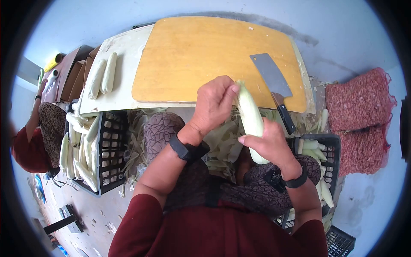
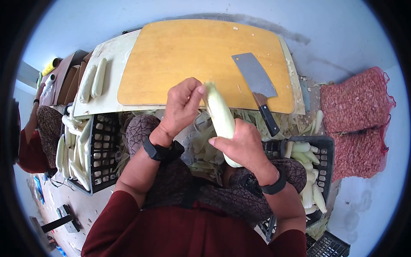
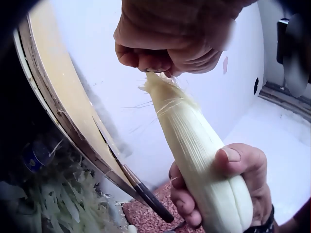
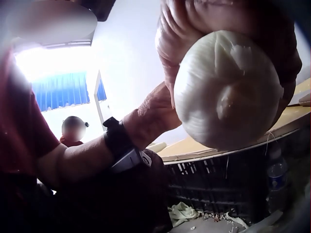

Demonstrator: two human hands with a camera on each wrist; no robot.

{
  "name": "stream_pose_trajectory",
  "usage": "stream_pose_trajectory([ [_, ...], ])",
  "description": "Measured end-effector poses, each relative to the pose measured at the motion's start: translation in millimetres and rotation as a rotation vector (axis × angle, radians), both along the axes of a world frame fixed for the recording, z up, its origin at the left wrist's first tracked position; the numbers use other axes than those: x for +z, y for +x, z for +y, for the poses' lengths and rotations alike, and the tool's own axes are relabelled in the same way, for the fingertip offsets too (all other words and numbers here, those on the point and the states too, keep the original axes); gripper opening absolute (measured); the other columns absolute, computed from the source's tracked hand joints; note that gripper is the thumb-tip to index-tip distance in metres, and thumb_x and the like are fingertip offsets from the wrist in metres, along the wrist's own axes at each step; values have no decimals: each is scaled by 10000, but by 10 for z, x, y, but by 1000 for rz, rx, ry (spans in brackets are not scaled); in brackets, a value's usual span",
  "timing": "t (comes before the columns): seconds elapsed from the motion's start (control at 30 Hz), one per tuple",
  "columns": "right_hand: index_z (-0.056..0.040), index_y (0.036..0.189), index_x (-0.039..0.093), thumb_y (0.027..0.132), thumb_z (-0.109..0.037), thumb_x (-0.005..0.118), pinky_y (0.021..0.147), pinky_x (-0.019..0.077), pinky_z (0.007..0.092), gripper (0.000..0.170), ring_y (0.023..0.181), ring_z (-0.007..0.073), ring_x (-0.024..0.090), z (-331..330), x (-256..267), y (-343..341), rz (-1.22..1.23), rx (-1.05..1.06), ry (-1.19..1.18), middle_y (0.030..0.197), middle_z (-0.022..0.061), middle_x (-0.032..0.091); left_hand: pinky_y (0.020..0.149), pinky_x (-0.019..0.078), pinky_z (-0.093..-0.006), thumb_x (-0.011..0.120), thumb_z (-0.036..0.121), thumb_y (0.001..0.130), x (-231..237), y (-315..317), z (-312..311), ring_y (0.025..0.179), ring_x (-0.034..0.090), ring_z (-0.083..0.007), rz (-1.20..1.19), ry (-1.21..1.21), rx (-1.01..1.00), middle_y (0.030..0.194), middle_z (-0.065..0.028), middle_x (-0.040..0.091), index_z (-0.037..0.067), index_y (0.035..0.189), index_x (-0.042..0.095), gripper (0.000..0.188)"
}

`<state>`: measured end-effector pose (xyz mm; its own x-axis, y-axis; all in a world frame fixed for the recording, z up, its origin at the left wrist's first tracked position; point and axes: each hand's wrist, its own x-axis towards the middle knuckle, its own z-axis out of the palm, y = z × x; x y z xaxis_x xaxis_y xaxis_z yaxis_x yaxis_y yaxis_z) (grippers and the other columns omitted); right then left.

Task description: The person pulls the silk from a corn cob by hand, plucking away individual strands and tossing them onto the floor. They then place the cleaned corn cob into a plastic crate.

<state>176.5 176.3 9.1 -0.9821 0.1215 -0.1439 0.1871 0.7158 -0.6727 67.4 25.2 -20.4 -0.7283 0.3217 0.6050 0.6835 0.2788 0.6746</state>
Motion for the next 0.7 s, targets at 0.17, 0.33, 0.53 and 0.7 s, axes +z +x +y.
stream_pose_trajectory([
  [0.17,50,811,595,656,-246,731,604,480,337,360,624,224,610,67,109,-43,-153,-80,-530,687,137,616,556,352,-255,508,142,926,-15,-213,-238,555,382,-102,-581,812,-350,645,29,443,60,766,511,180],
  [0.33,47,840,593,660,-228,730,601,477,325,356,628,192,604,109,102,-61,-80,-88,-483,689,117,615,670,408,-260,515,193,942,-52,-284,-502,628,464,-85,-792,1086,-729,737,3,521,48,838,535,180],
  [0.53,42,871,595,646,-251,743,634,488,349,398,661,248,624,58,76,-47,55,-61,-301,711,149,624,642,446,-236,482,277,947,201,81,-295,632,529,-105,-873,469,-332,929,-54,574,-9,1155,507,354],
  [0.7,24,889,604,635,-279,752,663,496,400,421,709,331,639,5,45,-23,83,-90,-127,747,181,638,555,451,-227,567,315,904,62,195,-89,616,544,-89,-871,267,-467,898,-52,577,-26,1147,490,426],
])
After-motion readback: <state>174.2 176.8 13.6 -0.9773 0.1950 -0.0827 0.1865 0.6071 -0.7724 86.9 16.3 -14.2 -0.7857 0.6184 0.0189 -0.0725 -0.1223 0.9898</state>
